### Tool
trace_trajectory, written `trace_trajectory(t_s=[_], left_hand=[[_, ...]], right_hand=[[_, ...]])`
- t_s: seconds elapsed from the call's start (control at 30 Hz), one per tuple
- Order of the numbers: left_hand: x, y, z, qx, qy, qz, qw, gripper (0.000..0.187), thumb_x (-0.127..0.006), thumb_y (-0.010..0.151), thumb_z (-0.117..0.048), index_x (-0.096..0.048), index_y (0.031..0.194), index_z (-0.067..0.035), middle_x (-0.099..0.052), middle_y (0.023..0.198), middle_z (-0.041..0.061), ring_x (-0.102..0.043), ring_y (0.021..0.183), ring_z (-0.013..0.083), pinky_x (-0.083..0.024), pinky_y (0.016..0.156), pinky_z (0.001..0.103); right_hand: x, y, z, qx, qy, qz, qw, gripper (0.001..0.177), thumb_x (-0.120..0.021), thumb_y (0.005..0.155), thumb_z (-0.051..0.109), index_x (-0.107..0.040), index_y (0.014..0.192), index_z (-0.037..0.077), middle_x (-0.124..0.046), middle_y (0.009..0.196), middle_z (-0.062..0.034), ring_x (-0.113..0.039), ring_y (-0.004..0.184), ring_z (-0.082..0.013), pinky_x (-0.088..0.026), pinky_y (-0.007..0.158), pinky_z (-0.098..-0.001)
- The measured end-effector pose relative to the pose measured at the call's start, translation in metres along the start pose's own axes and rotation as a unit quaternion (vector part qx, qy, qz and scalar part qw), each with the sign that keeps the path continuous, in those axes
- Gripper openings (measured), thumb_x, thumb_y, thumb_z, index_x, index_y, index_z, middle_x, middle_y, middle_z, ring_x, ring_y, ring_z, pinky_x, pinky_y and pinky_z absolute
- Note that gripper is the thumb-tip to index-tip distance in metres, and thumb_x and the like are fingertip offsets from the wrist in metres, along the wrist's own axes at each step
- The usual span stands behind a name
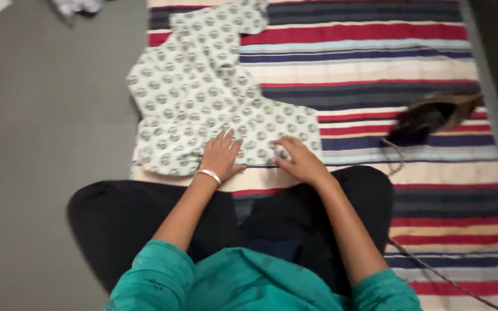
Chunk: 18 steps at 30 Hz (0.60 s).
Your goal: The person irons a patterned cloth laid on a striped mat, smoothing it with hands and using an electric iron. The person repeatedly folds and unfolds sections of the cloth while ironing different areas.
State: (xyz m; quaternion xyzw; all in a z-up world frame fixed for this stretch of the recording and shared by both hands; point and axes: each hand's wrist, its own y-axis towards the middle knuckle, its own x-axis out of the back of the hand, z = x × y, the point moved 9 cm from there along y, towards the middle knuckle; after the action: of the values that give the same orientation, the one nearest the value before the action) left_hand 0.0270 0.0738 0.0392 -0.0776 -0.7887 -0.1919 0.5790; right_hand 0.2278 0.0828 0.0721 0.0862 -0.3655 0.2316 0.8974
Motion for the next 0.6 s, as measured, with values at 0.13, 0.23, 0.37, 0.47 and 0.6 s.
trace_trajectory(t_s=[0.13, 0.23, 0.37, 0.47, 0.6], left_hand=[[-0.002, -0.036, 0.058, 0.097, 0.100, 0.032, 0.990, 0.038, -0.073, 0.078, -0.030, -0.068, 0.113, -0.016, -0.060, 0.138, 0.015, -0.051, 0.132, 0.0344, -0.042, 0.105, 0.055], [-0.021, -0.036, 0.075, 0.129, 0.118, 0.066, 0.982, 0.019, -0.065, 0.093, -0.027, -0.067, 0.107, -0.015, -0.069, 0.121, 0.010, -0.060, 0.123, 0.0298, -0.047, 0.102, 0.049], [-0.031, -0.028, 0.068, 0.151, 0.061, 0.028, 0.986, 0.020, -0.057, 0.099, -0.017, -0.063, 0.116, -0.008, -0.074, 0.100, 0.013, -0.071, 0.096, 0.0331, -0.053, 0.081, 0.050], [-0.036, -0.017, 0.067, 0.264, -0.154, 0.040, 0.951, 0.029, -0.054, 0.105, -0.025, -0.053, 0.124, -0.002, -0.072, 0.091, 0.022, -0.069, 0.085, 0.0434, -0.050, 0.075, 0.053], [0.017, 0.020, 0.031, 0.216, -0.492, -0.162, 0.828, 0.024, -0.055, 0.104, -0.025, -0.058, 0.115, -0.004, -0.071, 0.095, 0.015, -0.070, 0.090, 0.0366, -0.053, 0.077, 0.043]], right_hand=[[-0.085, 0.011, 0.013, -0.014, 0.085, 0.088, 0.992, 0.039, -0.067, 0.094, 0.031, -0.064, 0.128, 0.010, -0.071, 0.120, -0.0155, -0.071, 0.108, -0.0298, -0.055, 0.095, -0.0387], [-0.110, 0.003, 0.030, 0.056, 0.010, 0.076, 0.995, 0.031, -0.069, 0.093, 0.024, -0.069, 0.120, 0.009, -0.075, 0.113, -0.0146, -0.070, 0.106, -0.0304, -0.054, 0.095, -0.0399], [-0.119, -0.018, 0.057, 0.160, -0.051, 0.043, 0.985, 0.035, -0.071, 0.084, 0.013, -0.071, 0.118, 0.007, -0.074, 0.111, -0.0164, -0.066, 0.104, -0.0346, -0.051, 0.091, -0.0437], [-0.132, -0.017, 0.042, 0.030, 0.049, 0.077, 0.995, 0.040, -0.068, 0.086, 0.015, -0.066, 0.124, 0.006, -0.072, 0.111, -0.0167, -0.071, 0.099, -0.0274, -0.056, 0.090, -0.0383], [-0.153, -0.011, 0.026, -0.040, 0.100, -0.011, 0.994, 0.047, -0.077, 0.088, 0.023, -0.059, 0.122, -0.005, -0.069, 0.106, -0.0208, -0.068, 0.095, -0.0280, -0.054, 0.082, -0.0383]])
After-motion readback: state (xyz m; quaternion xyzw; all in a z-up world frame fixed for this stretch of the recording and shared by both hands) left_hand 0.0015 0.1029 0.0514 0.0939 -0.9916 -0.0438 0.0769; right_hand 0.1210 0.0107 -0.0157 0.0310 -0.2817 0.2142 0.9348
